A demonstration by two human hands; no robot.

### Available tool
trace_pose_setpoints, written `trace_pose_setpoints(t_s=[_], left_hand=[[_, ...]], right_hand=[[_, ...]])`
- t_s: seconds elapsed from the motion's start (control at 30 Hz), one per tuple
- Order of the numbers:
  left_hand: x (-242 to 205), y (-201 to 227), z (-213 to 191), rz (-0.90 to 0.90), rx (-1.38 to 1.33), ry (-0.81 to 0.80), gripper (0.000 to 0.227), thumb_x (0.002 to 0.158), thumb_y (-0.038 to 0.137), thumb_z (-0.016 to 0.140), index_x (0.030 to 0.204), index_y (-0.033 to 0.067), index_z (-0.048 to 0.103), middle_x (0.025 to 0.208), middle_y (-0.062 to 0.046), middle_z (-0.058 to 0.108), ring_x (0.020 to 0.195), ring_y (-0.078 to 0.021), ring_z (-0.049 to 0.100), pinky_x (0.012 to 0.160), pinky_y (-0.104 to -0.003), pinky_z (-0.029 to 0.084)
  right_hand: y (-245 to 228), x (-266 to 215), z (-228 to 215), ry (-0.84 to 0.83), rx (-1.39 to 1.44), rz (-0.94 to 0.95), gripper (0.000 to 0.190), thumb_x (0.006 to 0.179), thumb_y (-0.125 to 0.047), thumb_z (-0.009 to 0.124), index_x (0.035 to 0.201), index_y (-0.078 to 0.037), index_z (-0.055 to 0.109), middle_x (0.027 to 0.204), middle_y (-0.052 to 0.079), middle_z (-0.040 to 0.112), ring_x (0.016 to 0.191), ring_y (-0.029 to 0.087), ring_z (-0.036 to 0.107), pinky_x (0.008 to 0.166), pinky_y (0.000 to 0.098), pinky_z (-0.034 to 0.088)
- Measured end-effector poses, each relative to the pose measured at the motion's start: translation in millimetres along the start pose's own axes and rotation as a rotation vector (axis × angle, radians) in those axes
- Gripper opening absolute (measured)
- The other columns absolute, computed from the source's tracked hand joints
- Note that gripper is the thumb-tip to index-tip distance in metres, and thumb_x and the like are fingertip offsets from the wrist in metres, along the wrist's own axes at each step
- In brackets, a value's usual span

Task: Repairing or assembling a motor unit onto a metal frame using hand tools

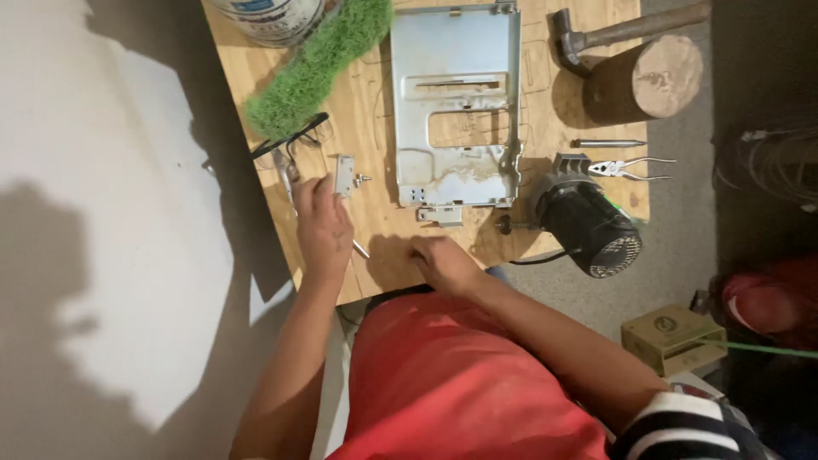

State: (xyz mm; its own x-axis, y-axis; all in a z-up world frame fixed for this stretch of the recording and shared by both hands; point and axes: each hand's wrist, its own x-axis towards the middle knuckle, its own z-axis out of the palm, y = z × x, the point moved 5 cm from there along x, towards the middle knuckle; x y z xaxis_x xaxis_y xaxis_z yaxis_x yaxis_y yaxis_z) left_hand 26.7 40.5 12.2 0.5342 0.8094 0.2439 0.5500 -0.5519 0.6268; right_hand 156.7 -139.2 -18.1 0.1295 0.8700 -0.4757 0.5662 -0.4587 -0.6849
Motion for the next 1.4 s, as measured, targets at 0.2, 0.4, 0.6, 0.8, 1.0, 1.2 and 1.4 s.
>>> trace_pose_setpoints(t_s=[0.2, 0.4, 0.6, 0.8, 1.0, 1.2, 1.4], left_hand=[[-53.9, -14.6, -50.5, -0.123, -0.040, -0.076, 0.041, 0.102, 0.013, 0.059, 0.142, 0.0034, 0.056, 0.118, -0.014, 0.053, 0.109, -0.0359, 0.063, 0.091, -0.043, 0.056], [-100.3, -7.0, -60.9, -0.242, -0.120, -0.227, 0.039, 0.098, 0.008, 0.062, 0.135, 0.0029, 0.054, 0.116, -0.019, 0.056, 0.101, -0.0404, 0.068, 0.079, -0.047, 0.061], [-122.2, -3.1, -34.5, -0.271, -0.291, -0.416, 0.043, 0.099, 0.013, 0.064, 0.140, 0.0045, 0.054, 0.110, -0.017, 0.063, 0.098, -0.0384, 0.071, 0.072, -0.045, 0.065], [-126.4, 14.7, -6.0, -0.222, -0.125, -0.677, 0.020, 0.086, 0.025, 0.074, 0.105, 0.0194, 0.075, 0.088, 0.003, 0.080, 0.076, -0.0157, 0.072, 0.069, -0.033, 0.055], [-98.2, 66.4, 5.9, -0.440, -0.390, -0.971, 0.042, 0.093, 0.042, 0.063, 0.123, 0.0149, 0.071, 0.111, -0.006, 0.078, 0.100, -0.0179, 0.075, 0.082, -0.031, 0.057], [-98.6, 109.0, 34.1, -0.151, -0.227, -0.976, 0.038, 0.087, 0.047, 0.077, 0.116, 0.0233, 0.074, 0.097, -0.004, 0.082, 0.097, -0.0217, 0.078, 0.095, -0.039, 0.057], [-90.2, 196.8, 94.6, -0.758, -0.764, -0.824, 0.041, 0.091, 0.052, 0.072, 0.115, 0.0186, 0.075, 0.094, -0.005, 0.079, 0.091, -0.0170, 0.073, 0.079, -0.035, 0.060]], right_hand=[[17.0, 79.0, 48.1, 0.170, -0.338, -0.116, 0.018, 0.092, -0.014, 0.055, 0.103, -0.011, 0.069, 0.098, 0.011, 0.074, 0.087, 0.034, 0.076, 0.069, 0.0417, 0.064], [-25.6, 80.2, 45.5, 0.276, -0.445, -0.254, 0.026, 0.089, -0.014, 0.054, 0.104, -0.009, 0.074, 0.117, 0.011, 0.057, 0.105, 0.036, 0.064, 0.086, 0.0385, 0.063], [-77.6, 41.9, 6.4, 0.291, -0.586, -0.290, 0.018, 0.093, -0.013, 0.052, 0.104, -0.007, 0.065, 0.131, 0.011, 0.049, 0.129, 0.036, 0.045, 0.102, 0.0425, 0.049], [-84.7, -60.5, -51.5, 0.319, -0.280, -0.433, 0.021, 0.097, -0.012, 0.061, 0.115, -0.004, 0.054, 0.133, 0.023, 0.055, 0.117, 0.044, 0.055, 0.093, 0.0569, 0.048], [1.4, -190.6, -139.6, 0.741, -0.120, 0.500, 0.025, 0.095, -0.021, 0.063, 0.119, -0.017, 0.068, 0.113, 0.005, 0.070, 0.095, 0.024, 0.069, 0.079, 0.0404, 0.051], [85.6, -246.8, -187.0, 1.122, 0.853, 0.712, 0.044, 0.112, -0.034, 0.055, 0.135, 0.003, 0.047, 0.129, 0.024, 0.063, 0.108, 0.039, 0.067, 0.088, 0.0575, 0.059], [67.6, -203.3, -184.8, 0.428, 1.351, 0.806, 0.104, 0.089, -0.080, 0.025, 0.158, -0.003, 0.030, 0.143, 0.034, 0.052, 0.131, 0.056, 0.052, 0.106, 0.0711, 0.038]])
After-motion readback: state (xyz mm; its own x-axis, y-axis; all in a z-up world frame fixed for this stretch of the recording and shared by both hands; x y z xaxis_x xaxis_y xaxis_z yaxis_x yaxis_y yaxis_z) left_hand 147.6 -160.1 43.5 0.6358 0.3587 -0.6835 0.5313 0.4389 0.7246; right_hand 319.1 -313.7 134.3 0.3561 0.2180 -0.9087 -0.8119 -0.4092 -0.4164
